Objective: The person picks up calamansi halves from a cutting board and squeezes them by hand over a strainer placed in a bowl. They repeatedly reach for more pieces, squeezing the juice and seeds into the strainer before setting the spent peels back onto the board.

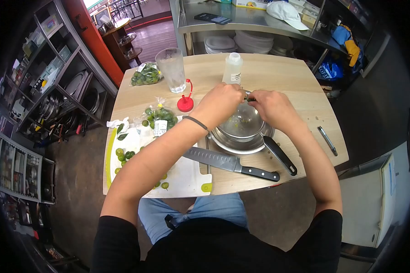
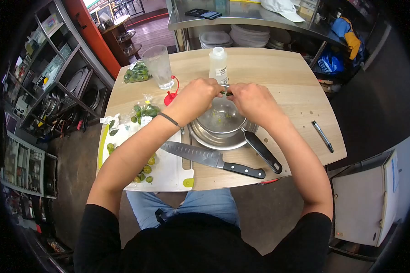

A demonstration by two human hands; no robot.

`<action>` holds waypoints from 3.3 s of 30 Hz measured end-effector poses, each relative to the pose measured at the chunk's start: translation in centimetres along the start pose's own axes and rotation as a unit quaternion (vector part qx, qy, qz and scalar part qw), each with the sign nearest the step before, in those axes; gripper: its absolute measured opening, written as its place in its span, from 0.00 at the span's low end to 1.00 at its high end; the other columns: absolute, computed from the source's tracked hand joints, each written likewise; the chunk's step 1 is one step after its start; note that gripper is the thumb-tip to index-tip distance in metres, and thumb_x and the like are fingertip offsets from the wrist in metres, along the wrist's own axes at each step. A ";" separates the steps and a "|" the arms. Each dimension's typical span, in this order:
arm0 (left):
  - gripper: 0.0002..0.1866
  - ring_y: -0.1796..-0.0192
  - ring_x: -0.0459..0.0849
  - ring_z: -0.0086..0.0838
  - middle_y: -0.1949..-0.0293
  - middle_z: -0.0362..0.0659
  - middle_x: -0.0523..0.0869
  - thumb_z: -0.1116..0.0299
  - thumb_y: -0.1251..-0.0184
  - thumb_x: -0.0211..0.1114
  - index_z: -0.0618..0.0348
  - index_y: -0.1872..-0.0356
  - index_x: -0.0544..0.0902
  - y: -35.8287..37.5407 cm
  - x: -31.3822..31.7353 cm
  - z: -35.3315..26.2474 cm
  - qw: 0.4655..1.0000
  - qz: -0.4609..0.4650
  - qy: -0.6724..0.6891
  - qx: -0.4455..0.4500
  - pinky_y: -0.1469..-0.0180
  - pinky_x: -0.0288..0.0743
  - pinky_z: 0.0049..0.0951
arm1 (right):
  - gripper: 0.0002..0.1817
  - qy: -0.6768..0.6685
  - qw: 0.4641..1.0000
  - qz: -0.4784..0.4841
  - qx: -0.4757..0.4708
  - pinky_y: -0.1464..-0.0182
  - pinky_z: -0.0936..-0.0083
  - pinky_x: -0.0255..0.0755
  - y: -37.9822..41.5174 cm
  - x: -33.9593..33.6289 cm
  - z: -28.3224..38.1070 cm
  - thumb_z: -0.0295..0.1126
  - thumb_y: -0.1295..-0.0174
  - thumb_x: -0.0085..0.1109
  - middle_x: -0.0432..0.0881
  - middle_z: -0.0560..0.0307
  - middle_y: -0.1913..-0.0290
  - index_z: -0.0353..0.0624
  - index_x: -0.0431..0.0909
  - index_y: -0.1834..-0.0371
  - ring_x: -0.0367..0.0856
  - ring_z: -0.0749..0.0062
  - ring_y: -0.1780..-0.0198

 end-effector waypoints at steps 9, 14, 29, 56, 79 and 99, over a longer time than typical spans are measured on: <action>0.14 0.62 0.84 0.47 0.65 0.49 0.86 0.83 0.56 0.65 0.63 0.64 0.85 0.4 0.8 -1.0 0.998 -0.002 -0.059 0.030 0.53 0.80 0.41 | 0.04 0.071 0.997 0.013 -0.009 0.69 0.59 0.74 -0.1 0.3 0.5 0.27 0.44 0.60 0.83 0.50 0.75 0.45 0.78 0.66 0.84 0.53 0.70; 0.14 0.61 0.85 0.45 0.65 0.49 0.86 0.83 0.58 0.64 0.64 0.64 0.85 0.5 1.0 -1.0 0.998 -0.025 -0.046 0.030 0.54 0.80 0.40 | 0.04 0.041 0.999 -0.001 -0.014 0.67 0.61 0.75 0.1 0.8 -0.1 0.26 0.42 0.61 0.83 0.50 0.73 0.45 0.80 0.64 0.83 0.54 0.68; 0.06 0.62 0.86 0.39 0.64 0.46 0.84 0.71 0.42 0.65 0.60 0.65 0.85 3.9 -0.5 -1.3 0.995 -0.063 -0.067 -0.028 0.54 0.80 0.37 | 0.06 -0.066 0.992 0.000 0.111 0.62 0.56 0.75 0.8 0.0 0.9 0.32 0.39 0.62 0.85 0.49 0.67 0.43 0.81 0.62 0.84 0.49 0.65; 0.16 0.60 0.86 0.45 0.62 0.51 0.87 0.59 0.43 0.74 0.63 0.63 0.88 33.5 -14.6 15.9 0.910 -0.080 -0.066 -0.402 0.55 0.79 0.39 | 0.13 -0.125 0.954 0.146 -0.228 0.54 0.61 0.79 -14.0 15.1 27.0 0.38 0.36 0.61 0.85 0.52 0.58 0.43 0.84 0.55 0.85 0.56 0.59; 0.12 0.64 0.87 0.23 0.64 0.44 0.89 0.70 0.33 0.69 0.67 0.54 0.83 26.1 -9.9 9.9 0.758 -0.131 0.490 -0.410 0.63 0.79 0.20 | 0.20 -0.306 0.942 0.120 -0.067 0.63 0.68 0.76 -4.1 6.1 18.4 0.36 0.37 0.65 0.85 0.56 0.59 0.47 0.79 0.42 0.82 0.64 0.69; 0.07 0.54 0.83 0.19 0.56 0.42 0.87 0.71 0.31 0.66 0.62 0.56 0.81 20.2 -9.0 7.4 0.849 -0.095 0.400 -0.331 0.50 0.76 0.21 | 0.13 -0.110 0.991 0.058 0.041 0.64 0.65 0.76 0.0 -0.1 1.4 0.31 0.46 0.70 0.86 0.48 0.68 0.42 0.84 0.58 0.83 0.57 0.71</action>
Point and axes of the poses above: each hand's wrist, its own y-axis away from the middle knuckle, its own x-axis out of the palm, z = x × y, the point moved 8 cm from there along -y, towards the middle knuckle
